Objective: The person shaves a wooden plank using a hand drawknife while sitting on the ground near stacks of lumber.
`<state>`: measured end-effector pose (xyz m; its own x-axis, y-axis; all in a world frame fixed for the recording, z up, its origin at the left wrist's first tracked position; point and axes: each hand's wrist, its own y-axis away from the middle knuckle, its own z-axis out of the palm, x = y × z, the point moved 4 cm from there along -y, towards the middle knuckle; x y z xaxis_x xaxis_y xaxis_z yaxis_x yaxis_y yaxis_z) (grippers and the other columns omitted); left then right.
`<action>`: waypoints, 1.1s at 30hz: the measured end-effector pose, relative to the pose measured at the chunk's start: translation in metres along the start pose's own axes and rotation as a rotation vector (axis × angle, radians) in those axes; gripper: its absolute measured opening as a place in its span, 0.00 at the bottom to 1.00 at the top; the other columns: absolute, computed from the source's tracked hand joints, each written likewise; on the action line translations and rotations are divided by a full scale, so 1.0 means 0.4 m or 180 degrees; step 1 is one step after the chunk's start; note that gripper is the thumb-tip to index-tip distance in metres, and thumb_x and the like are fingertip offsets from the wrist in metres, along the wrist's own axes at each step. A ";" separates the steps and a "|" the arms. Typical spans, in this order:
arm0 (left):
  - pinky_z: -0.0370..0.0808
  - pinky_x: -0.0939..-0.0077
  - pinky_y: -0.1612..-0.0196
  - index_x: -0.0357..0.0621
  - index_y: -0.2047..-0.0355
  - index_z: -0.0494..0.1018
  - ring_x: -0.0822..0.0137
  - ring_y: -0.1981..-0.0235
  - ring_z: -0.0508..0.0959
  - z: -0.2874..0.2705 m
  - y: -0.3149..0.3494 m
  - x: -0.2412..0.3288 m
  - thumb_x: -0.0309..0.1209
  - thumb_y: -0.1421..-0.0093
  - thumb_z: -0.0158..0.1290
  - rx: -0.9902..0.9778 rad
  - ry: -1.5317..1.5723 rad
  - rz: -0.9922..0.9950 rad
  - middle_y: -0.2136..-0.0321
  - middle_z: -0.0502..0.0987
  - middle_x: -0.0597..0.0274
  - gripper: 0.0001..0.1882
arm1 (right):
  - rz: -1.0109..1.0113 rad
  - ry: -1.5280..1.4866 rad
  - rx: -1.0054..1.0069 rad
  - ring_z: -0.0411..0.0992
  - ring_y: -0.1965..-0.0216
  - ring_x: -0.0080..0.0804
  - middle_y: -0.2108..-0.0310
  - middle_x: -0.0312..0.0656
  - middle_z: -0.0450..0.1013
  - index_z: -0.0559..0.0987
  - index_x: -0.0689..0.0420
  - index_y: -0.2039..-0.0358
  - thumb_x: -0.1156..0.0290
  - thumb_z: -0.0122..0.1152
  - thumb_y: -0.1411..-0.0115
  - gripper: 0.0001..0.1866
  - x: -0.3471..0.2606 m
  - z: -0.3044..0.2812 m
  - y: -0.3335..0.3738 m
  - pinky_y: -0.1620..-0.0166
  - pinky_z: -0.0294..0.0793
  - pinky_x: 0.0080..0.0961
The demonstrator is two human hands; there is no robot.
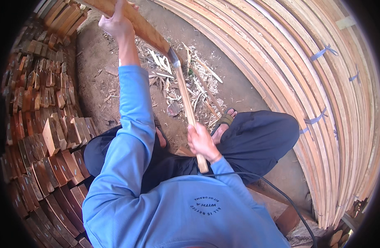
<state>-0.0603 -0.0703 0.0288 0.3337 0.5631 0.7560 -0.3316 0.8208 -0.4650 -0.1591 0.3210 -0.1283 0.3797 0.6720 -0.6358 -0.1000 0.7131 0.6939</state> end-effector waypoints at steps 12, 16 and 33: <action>0.77 0.73 0.75 0.32 0.63 0.79 0.68 0.81 0.78 -0.017 0.003 -0.010 0.31 0.41 0.67 0.0008 -0.0063 0.0179 0.77 0.79 0.60 0.14 | 0.0090 0.0041 0.0124 0.57 0.89 0.17 0.82 0.29 0.59 0.63 0.53 0.62 0.63 0.43 0.22 0.10 0.026 -0.033 0.036 0.88 0.59 0.20; 0.77 0.73 0.76 0.31 0.63 0.80 0.68 0.81 0.79 0.019 0.014 -0.012 0.31 0.42 0.68 0.0015 0.0118 0.0062 0.78 0.80 0.58 0.14 | -0.0054 0.0084 0.0151 0.57 0.89 0.18 0.82 0.29 0.59 0.64 0.53 0.62 0.63 0.43 0.22 0.10 0.004 -0.025 -0.030 0.88 0.59 0.20; 0.77 0.73 0.76 0.31 0.61 0.81 0.67 0.79 0.79 0.026 -0.021 -0.023 0.33 0.41 0.67 -0.0086 -0.0332 0.0282 0.75 0.81 0.58 0.16 | 0.0143 -0.0100 -0.0087 0.56 0.88 0.17 0.82 0.29 0.57 0.63 0.53 0.63 0.62 0.43 0.22 0.11 0.002 -0.065 -0.039 0.87 0.58 0.20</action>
<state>-0.0698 -0.0833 0.0307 0.2101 0.6216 0.7546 -0.3312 0.7715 -0.5432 -0.1810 0.3156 -0.1486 0.4029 0.6972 -0.5929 -0.1424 0.6877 0.7119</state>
